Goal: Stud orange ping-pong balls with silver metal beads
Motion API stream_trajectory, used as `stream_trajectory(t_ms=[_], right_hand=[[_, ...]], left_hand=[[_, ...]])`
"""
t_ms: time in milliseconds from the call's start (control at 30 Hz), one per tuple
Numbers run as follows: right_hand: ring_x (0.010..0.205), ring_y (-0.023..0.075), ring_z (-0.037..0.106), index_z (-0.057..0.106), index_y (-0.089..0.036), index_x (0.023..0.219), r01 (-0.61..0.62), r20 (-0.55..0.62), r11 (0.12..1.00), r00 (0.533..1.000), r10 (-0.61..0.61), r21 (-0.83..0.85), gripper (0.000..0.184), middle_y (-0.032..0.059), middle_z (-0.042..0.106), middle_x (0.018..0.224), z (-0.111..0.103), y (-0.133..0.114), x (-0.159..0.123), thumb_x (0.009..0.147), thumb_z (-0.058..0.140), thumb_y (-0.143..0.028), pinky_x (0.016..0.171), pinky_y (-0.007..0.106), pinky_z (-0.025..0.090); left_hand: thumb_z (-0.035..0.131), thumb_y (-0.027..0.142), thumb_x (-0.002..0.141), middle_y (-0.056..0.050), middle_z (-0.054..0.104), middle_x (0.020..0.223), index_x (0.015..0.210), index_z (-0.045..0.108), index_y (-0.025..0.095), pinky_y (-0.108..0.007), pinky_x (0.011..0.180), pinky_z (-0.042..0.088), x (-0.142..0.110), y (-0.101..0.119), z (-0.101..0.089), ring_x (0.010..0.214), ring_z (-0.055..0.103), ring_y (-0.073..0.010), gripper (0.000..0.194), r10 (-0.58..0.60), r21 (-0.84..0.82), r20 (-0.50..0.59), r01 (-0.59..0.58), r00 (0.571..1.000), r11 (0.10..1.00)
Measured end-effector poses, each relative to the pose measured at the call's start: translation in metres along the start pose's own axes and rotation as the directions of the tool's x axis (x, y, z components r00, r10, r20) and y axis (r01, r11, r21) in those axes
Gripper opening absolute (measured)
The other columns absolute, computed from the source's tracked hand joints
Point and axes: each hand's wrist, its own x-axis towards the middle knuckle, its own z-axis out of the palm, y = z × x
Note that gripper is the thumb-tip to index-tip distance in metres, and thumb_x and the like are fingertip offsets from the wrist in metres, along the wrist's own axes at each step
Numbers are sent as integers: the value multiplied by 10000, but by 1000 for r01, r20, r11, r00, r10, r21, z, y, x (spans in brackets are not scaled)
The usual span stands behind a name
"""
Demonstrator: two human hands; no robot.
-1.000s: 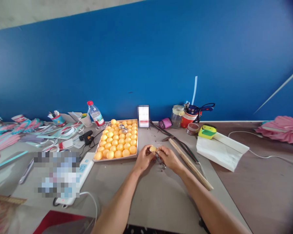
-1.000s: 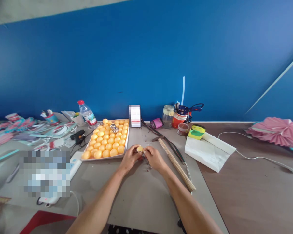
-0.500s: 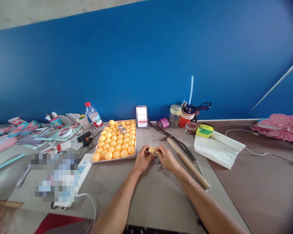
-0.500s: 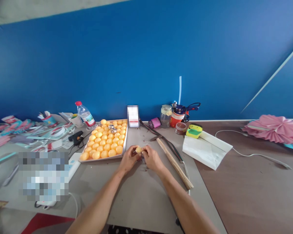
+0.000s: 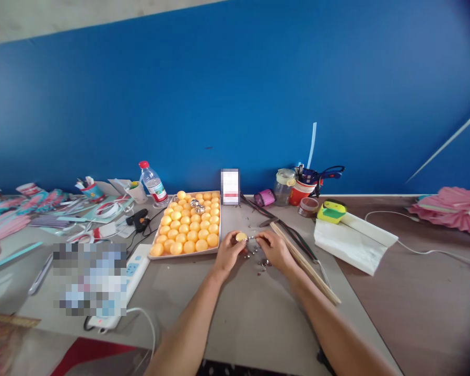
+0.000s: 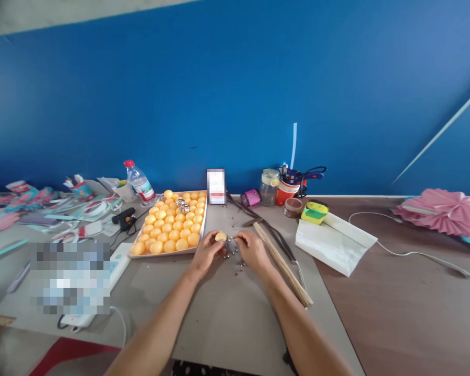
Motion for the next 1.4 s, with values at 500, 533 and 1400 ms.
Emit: stream_trajectory(t_ms=[500,533,1400], right_hand=[[858,201,579,599,-187,893,170,370,855,929,27,-490,142,85,620,918,13,-19,-13,835,470,-188,733,289,353],[838,196,579,599,-186,868,166,357,860,934,20,-482,144,82,620,897,15,-18,-13,829,461,-172,730,288,351],[446,96,441,530,-183,720,-292,105,825,955,276,483,202,-54,496,483,13,-11,-4,768,521,-378,498,230,341]], left_hand=[[683,332,674,-10,592,815,987,559,166,-227,607,464,0,1,-2,606,550,-96,375,15,25,-43,-14,999,1000],[683,334,674,-9,589,811,985,558,165,-228,606,464,0,1,-2,604,547,-95,375,17,25,-44,-16,999,1000],[653,252,687,-44,618,948,1068,575,170,-236,669,477,-3,4,-1,725,567,-122,397,27,-2,24,-27,999,1000]])
